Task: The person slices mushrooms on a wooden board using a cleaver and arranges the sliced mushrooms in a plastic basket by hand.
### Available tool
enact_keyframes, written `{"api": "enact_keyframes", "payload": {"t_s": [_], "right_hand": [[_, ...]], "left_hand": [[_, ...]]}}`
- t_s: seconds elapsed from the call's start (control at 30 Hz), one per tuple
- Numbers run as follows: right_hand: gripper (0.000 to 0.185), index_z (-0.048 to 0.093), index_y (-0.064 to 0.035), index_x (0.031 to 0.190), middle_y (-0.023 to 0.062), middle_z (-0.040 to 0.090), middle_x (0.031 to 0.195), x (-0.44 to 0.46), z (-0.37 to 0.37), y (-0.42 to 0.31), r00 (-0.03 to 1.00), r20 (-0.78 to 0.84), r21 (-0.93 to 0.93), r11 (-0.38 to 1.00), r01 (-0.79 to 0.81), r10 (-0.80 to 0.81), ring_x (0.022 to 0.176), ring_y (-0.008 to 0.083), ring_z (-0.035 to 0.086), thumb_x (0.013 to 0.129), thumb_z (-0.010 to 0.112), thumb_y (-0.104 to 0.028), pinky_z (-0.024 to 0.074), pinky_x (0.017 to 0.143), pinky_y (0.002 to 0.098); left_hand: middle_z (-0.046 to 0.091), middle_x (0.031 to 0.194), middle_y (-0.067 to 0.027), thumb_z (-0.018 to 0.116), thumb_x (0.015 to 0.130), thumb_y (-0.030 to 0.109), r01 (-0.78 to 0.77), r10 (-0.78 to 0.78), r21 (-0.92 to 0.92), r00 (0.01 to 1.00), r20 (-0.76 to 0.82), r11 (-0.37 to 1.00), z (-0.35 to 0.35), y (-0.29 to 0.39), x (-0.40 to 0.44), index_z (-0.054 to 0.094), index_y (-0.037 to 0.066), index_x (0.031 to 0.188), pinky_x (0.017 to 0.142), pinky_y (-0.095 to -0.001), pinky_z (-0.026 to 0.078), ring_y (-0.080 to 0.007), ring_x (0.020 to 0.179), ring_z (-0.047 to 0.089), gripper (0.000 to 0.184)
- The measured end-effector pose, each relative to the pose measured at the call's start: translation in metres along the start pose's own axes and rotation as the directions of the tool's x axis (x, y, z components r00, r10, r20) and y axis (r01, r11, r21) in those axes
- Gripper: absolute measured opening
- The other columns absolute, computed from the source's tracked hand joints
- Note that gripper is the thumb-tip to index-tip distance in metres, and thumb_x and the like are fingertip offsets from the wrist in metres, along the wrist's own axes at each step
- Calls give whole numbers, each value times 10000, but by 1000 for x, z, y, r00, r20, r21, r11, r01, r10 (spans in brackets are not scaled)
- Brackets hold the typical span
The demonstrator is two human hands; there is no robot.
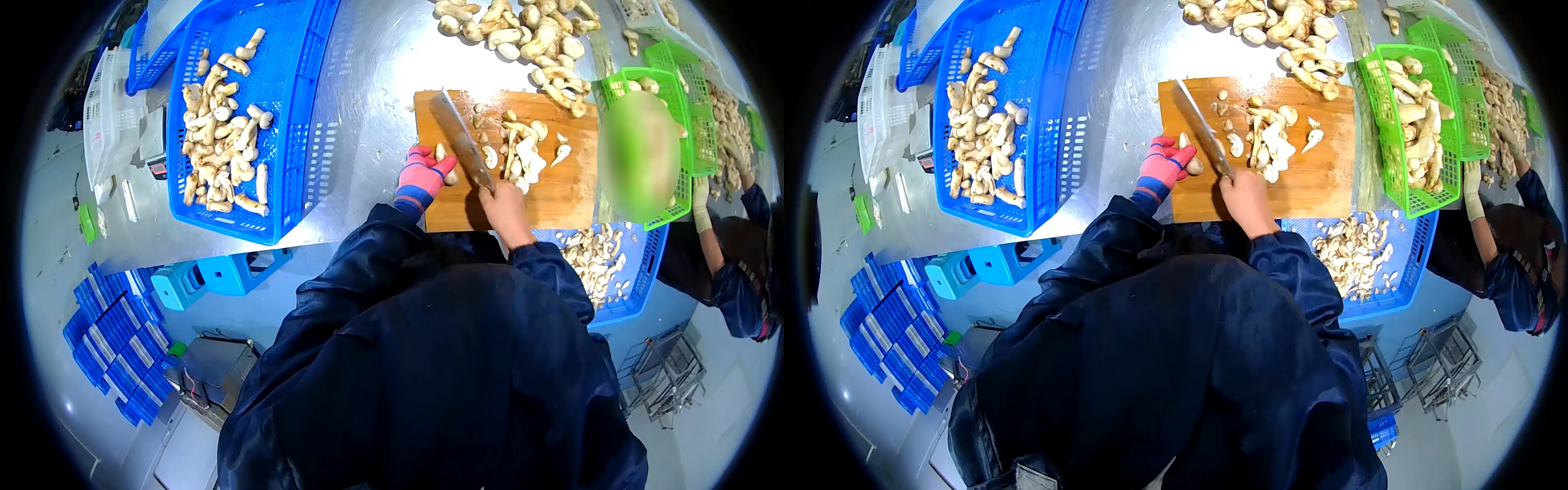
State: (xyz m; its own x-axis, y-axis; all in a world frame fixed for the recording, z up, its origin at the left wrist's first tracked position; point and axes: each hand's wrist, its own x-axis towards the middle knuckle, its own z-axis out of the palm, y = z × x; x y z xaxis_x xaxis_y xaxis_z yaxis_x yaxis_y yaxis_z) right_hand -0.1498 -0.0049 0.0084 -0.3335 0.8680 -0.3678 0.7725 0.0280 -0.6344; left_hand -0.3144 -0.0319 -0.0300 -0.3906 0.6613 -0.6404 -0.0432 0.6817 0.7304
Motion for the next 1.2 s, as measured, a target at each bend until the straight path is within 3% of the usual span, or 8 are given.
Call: {"api": "enact_keyframes", "payload": {"t_s": [0.17, 0.27, 0.33, 0.47, 0.57, 0.63, 0.9, 1.2], "right_hand": [[224, 617, 12, 864, 263, 584, 728, -12, -15, 24, 979, -96, 16, 983, -182, 182, 706, 428, 570, 795, 515, -175, 460, 657, 478], [204, 614, 14, 845, 276, 568, 707, -12, -11, 27, 972, -134, 60, 980, -187, 194, 696, 427, 571, 786, 518, -156, 462, 648, 476], [195, 613, 15, 837, 279, 562, 697, -14, -10, 26, 971, -160, 53, 984, -169, 176, 688, 429, 567, 781, 518, -146, 461, 643, 477], [172, 616, 8, 839, 273, 563, 688, -15, -9, 27, 970, -200, 74, 989, -125, 138, 671, 428, 563, 774, 523, -122, 459, 624, 477], [186, 627, -7, 890, 266, 569, 685, -16, -8, 25, 962, -232, 92, 988, -123, 141, 660, 420, 565, 770, 535, -116, 463, 624, 472], [189, 617, 19, 910, 256, 585, 714, -15, -10, 22, 959, -210, 94, 980, -175, 191, 669, 408, 577, 772, 549, -92, 463, 606, 442], [167, 620, 8, 874, 256, 575, 701, -18, -7, 22, 948, -265, 116, 981, -152, 178, 662, 414, 567, 773, 542, -99, 461, 603, 453], [198, 603, 30, 797, 258, 567, 691, -16, -18, 25, 971, -203, 72, 991, -117, 129, 685, 421, 561, 774, 532, -152, 452, 631, 458]], "left_hand": [[594, 845, -173, 743, 667, 248, -342, 424, 609, 906, 11, 715, 3, -5, 24, 492, 11, 1053, 706, -345, 479, -290, 796, 599, 518], [571, 849, -120, 651, 711, 164, -133, 170, -183, 964, 205, 974, -7, 8, 70, 521, 32, 1013, 728, -375, 485, -257, 786, 583, 354], [541, 846, -100, 564, 756, 125, 219, 144, -702, 897, 418, 678, -16, 39, 86, 525, 35, 998, 767, -405, 479, -243, 780, 561, 261], [553, 793, -94, 570, 787, 182, 186, 293, -783, 856, 426, 593, -14, 105, 159, 540, 36, 921, 778, -410, 475, -236, 805, 562, 200], [584, 896, -116, 651, 708, 98, -433, 434, 104, 901, 17, 895, 1, 196, 146, 558, 75, 993, 804, -346, 469, -229, 907, 574, 301], [555, 1074, -122, 670, 684, 115, -668, 806, 672, 564, 178, 319, 9, 194, 186, 571, 129, 1047, 837, -345, 454, -268, 976, 556, 376], [626, 831, -39, 607, 793, 185, -606, 550, 184, 788, 278, 774, -40, 179, 184, 625, 117, 1008, 697, -282, 472, -158, 764, 591, 226], [622, 946, -145, 639, 732, 322, -509, 277, 754, 860, 429, 415, -8, 59, 39, 622, 91, 1002, 759, -390, 472, -302, 873, 595, 356]]}}
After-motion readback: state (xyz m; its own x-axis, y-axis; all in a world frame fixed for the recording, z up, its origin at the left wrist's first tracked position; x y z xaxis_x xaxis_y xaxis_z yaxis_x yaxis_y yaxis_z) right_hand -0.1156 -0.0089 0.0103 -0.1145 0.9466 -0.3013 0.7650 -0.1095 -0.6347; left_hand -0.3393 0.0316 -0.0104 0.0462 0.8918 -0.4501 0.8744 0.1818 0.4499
